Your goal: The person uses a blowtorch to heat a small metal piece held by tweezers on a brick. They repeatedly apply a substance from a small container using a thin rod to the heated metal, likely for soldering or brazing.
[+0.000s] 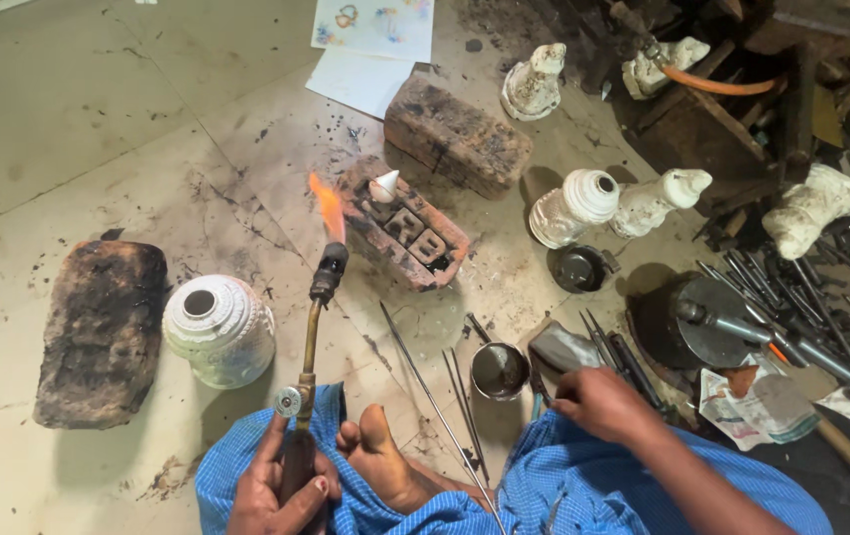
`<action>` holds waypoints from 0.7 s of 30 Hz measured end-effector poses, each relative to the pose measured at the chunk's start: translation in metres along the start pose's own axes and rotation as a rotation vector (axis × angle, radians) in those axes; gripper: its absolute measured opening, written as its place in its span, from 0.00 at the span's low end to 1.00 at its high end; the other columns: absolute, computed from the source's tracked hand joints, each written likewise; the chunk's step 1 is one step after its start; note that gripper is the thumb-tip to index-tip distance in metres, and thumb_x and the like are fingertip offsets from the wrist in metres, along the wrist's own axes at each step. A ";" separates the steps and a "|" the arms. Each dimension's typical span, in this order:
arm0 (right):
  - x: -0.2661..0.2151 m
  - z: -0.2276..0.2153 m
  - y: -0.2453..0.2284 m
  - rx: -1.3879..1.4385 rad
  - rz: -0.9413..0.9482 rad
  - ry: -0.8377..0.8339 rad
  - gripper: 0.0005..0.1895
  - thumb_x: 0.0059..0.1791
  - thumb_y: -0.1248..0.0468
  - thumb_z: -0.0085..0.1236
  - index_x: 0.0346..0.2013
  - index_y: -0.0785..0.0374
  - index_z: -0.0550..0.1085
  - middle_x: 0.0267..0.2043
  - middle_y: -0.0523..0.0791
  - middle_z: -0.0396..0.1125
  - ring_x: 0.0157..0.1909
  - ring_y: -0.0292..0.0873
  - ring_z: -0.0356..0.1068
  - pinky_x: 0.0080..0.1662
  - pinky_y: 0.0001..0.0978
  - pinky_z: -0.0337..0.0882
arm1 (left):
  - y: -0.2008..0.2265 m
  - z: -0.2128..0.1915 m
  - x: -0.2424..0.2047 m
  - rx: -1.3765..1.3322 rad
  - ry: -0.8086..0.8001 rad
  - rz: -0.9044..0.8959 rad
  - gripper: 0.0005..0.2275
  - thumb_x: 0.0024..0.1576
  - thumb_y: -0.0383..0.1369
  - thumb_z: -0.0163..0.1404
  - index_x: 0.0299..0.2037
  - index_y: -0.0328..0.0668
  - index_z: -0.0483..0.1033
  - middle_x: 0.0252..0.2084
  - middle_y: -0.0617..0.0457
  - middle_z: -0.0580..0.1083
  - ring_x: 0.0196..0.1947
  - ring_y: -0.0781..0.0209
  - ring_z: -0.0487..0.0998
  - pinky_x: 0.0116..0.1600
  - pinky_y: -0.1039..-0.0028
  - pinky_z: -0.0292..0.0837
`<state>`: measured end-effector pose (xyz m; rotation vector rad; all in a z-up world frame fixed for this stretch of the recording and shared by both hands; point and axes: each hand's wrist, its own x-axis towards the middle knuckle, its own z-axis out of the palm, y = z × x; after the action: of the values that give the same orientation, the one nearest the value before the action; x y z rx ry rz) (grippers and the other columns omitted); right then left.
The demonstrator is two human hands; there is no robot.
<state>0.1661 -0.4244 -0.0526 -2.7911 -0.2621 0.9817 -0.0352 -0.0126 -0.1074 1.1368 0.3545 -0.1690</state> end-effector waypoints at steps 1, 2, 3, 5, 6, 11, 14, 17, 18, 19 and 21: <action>0.001 0.010 -0.003 -0.037 0.059 -0.029 0.18 0.45 0.51 0.67 0.38 0.62 0.82 0.40 0.52 0.78 0.43 0.51 0.78 0.50 0.45 0.76 | -0.001 0.001 -0.002 -0.028 -0.006 0.007 0.46 0.49 0.20 0.50 0.78 0.55 0.38 0.28 0.39 0.76 0.16 0.64 0.74 0.21 0.77 0.72; 0.003 0.019 -0.008 -0.070 0.114 -0.055 0.20 0.46 0.49 0.67 0.37 0.64 0.82 0.39 0.54 0.78 0.44 0.53 0.78 0.50 0.47 0.76 | -0.001 0.000 -0.001 -0.051 -0.012 0.019 0.45 0.50 0.20 0.50 0.78 0.53 0.38 0.28 0.39 0.76 0.16 0.64 0.74 0.19 0.77 0.72; 0.006 0.024 -0.014 -0.121 0.133 -0.051 0.22 0.45 0.47 0.68 0.36 0.64 0.81 0.40 0.54 0.76 0.45 0.54 0.77 0.50 0.47 0.75 | -0.002 0.000 -0.001 -0.075 -0.019 0.031 0.44 0.51 0.20 0.50 0.77 0.51 0.38 0.27 0.39 0.76 0.15 0.65 0.73 0.18 0.77 0.71; 0.009 0.029 -0.025 -0.219 0.172 -0.036 0.27 0.44 0.43 0.68 0.34 0.66 0.78 0.41 0.54 0.74 0.46 0.55 0.75 0.50 0.49 0.75 | -0.002 -0.001 0.001 -0.069 0.008 0.027 0.45 0.49 0.20 0.50 0.78 0.53 0.39 0.28 0.38 0.76 0.13 0.63 0.73 0.17 0.77 0.72; 0.008 0.029 -0.029 -0.202 0.174 -0.013 0.26 0.44 0.44 0.68 0.34 0.66 0.78 0.41 0.54 0.74 0.46 0.55 0.75 0.50 0.50 0.74 | -0.003 -0.001 0.001 -0.068 0.022 0.028 0.46 0.48 0.20 0.50 0.78 0.54 0.39 0.29 0.37 0.76 0.12 0.63 0.73 0.17 0.76 0.72; -0.002 0.025 -0.035 -0.117 0.211 0.013 0.23 0.46 0.48 0.67 0.36 0.67 0.78 0.42 0.54 0.72 0.48 0.54 0.73 0.51 0.49 0.73 | -0.008 -0.004 0.009 -0.147 -0.014 0.111 0.43 0.50 0.20 0.51 0.77 0.46 0.40 0.26 0.35 0.76 0.12 0.63 0.72 0.16 0.76 0.71; -0.017 0.016 -0.033 0.014 0.148 0.040 0.15 0.48 0.53 0.61 0.37 0.61 0.81 0.39 0.53 0.75 0.46 0.54 0.76 0.51 0.48 0.74 | -0.006 -0.005 0.009 -0.160 0.008 0.083 0.42 0.50 0.20 0.50 0.75 0.46 0.40 0.27 0.35 0.76 0.10 0.61 0.71 0.14 0.76 0.70; -0.032 0.029 -0.052 0.129 -0.102 0.118 0.11 0.46 0.56 0.61 0.36 0.60 0.80 0.37 0.51 0.75 0.42 0.53 0.76 0.48 0.46 0.75 | 0.001 -0.003 0.006 -0.147 0.006 0.023 0.42 0.49 0.20 0.49 0.76 0.49 0.41 0.28 0.35 0.75 0.10 0.61 0.71 0.13 0.76 0.69; -0.036 0.035 -0.062 0.169 -0.209 0.055 0.09 0.46 0.59 0.60 0.37 0.61 0.79 0.38 0.52 0.75 0.42 0.54 0.76 0.47 0.47 0.75 | 0.004 -0.001 0.010 -0.139 -0.009 0.008 0.43 0.49 0.19 0.49 0.76 0.50 0.41 0.29 0.35 0.75 0.10 0.61 0.70 0.13 0.76 0.68; -0.039 0.043 -0.072 0.208 -0.318 -0.007 0.08 0.46 0.62 0.59 0.38 0.61 0.78 0.38 0.52 0.75 0.42 0.56 0.76 0.46 0.48 0.75 | 0.008 0.002 0.012 -0.135 -0.010 -0.002 0.43 0.49 0.19 0.49 0.77 0.51 0.42 0.29 0.35 0.75 0.10 0.61 0.70 0.13 0.76 0.68; -0.032 0.057 -0.090 0.109 -0.299 -0.054 0.10 0.46 0.63 0.59 0.40 0.63 0.74 0.39 0.55 0.71 0.43 0.60 0.74 0.45 0.51 0.74 | 0.012 0.006 0.015 -0.127 -0.004 -0.017 0.44 0.50 0.18 0.48 0.78 0.53 0.43 0.28 0.34 0.76 0.09 0.60 0.71 0.13 0.75 0.69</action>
<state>0.0962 -0.3380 -0.0574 -2.5333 -0.5939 0.9657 -0.0164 -0.0121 -0.0998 1.0083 0.3663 -0.1616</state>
